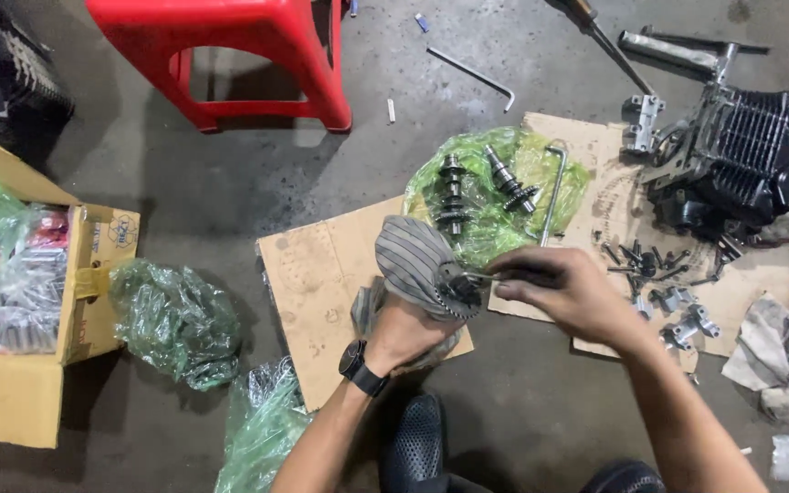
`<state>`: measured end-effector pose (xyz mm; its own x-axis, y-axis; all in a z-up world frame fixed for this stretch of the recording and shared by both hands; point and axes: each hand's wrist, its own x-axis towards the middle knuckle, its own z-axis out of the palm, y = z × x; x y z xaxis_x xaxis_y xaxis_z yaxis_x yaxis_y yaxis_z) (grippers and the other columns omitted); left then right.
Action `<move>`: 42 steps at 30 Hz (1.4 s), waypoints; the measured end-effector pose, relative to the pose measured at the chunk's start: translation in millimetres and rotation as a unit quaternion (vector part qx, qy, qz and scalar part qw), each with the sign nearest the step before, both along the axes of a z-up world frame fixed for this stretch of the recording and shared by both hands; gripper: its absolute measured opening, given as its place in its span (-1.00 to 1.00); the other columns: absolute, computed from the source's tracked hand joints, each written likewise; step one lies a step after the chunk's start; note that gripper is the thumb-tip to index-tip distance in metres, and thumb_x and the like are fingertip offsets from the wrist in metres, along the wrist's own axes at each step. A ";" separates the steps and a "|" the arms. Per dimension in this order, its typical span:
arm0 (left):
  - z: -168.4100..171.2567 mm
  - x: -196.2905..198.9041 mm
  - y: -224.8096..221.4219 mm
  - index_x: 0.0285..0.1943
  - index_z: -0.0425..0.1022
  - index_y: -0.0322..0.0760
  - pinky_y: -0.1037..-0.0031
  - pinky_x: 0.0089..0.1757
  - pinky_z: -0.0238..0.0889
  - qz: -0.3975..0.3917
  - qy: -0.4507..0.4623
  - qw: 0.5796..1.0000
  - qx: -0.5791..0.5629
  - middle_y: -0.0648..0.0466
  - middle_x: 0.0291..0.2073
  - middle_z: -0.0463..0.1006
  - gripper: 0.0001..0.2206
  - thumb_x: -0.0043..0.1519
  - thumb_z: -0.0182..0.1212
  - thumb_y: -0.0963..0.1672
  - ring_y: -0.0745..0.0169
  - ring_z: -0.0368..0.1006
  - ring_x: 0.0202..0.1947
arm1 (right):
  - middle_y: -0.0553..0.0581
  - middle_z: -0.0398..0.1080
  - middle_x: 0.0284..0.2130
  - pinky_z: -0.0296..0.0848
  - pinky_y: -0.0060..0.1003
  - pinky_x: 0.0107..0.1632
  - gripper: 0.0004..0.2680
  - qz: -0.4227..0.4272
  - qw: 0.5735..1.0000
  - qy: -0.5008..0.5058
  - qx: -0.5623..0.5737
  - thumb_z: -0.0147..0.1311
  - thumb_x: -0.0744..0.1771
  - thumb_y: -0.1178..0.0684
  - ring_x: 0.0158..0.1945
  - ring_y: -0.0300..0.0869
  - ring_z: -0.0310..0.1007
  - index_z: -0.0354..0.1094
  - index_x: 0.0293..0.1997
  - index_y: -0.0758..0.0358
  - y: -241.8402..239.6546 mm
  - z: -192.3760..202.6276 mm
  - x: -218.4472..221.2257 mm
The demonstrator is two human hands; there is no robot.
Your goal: Inspecting and cleaning motorcycle engine camshafts and gears before assembly on a workshop floor.
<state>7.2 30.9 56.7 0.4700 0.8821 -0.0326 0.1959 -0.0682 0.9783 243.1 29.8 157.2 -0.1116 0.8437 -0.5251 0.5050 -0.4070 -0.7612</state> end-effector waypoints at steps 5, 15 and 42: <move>6.4 3.4 0.8 -0.02 0.57 -0.33 0.34 -0.14 0.49 -0.055 0.007 0.998 -0.030 -0.01 -0.21 0.67 -0.70 0.10 0.39 -0.12 0.14 0.61 -0.20 | 0.06 0.49 -0.42 0.36 -0.27 -0.28 -0.88 -0.006 0.994 -0.021 0.109 0.17 0.33 0.11 -0.36 -0.26 0.33 0.51 -0.08 0.24 -10.3 -8.2 -9.3; 14.1 3.5 -0.9 -0.06 0.57 -0.31 0.35 -0.17 0.46 -0.058 0.066 0.995 -0.046 0.00 -0.24 0.66 -0.69 0.07 0.39 -0.10 0.12 0.60 -0.24 | 0.13 0.49 -0.32 0.46 -0.18 -0.27 -0.77 0.123 0.947 -0.060 0.291 0.30 0.26 -0.03 -0.31 -0.10 0.51 0.51 -0.15 0.32 1.0 3.0 -20.4; 32.6 18.3 0.7 -0.22 0.52 -0.40 0.18 -0.28 0.41 -0.121 0.189 0.974 0.032 -0.18 -0.40 0.59 -0.80 0.05 0.29 -0.15 -0.21 0.54 -0.35 | 0.28 0.42 -0.22 0.50 0.01 -0.16 -0.79 0.269 0.931 -0.141 0.203 0.20 0.28 0.02 -0.21 0.16 0.51 0.46 -0.18 0.39 -6.1 -0.2 -7.1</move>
